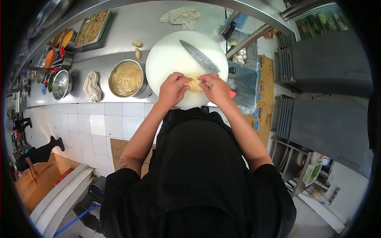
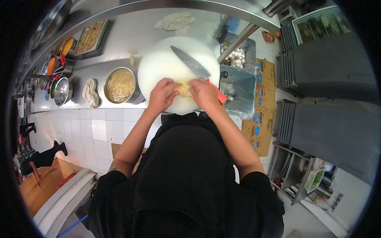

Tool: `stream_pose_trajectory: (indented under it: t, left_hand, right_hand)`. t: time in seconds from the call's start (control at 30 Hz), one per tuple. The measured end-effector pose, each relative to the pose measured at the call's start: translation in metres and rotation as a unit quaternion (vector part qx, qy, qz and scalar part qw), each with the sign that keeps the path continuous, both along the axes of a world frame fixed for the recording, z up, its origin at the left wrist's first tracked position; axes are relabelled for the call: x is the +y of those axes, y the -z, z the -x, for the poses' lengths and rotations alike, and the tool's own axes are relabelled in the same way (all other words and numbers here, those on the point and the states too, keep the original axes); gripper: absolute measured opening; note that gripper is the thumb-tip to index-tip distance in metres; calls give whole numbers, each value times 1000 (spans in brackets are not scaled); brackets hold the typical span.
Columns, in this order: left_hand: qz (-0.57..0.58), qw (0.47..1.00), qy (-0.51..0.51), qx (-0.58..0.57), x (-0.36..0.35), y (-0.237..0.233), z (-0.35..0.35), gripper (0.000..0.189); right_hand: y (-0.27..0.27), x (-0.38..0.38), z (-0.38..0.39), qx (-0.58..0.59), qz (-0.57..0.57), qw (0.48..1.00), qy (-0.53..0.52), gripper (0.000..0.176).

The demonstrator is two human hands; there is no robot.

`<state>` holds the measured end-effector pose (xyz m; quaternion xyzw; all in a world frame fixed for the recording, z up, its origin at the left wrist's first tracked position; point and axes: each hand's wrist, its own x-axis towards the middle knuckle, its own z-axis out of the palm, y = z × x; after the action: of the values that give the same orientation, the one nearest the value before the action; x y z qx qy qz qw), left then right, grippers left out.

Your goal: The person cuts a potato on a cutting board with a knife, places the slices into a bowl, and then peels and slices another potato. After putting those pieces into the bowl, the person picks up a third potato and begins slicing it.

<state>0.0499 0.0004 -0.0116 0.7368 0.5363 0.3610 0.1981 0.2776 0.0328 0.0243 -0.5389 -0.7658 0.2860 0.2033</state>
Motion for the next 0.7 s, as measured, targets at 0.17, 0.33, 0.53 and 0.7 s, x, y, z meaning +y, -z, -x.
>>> stream_pose_trajectory:
  t: [0.17,0.33,0.53,0.7]
  left_hand:
    - [8,999,4,-33,-1,-1,2,33]
    - [-34,999,19,-33,-1,1,5,27]
    - [-20,998,40,-34,-3,3,9,26]
    - [-23,999,42,-27,-3,4,11,26]
  right_hand:
    - [-2,-2,-3,13,-9,1000,-5,17]
    - [-4,3,-20,78,6,997,15,13]
    - [-13,3,-7,86,43,995,27,13]
    - [5,4,10,45,81,996,14,13]
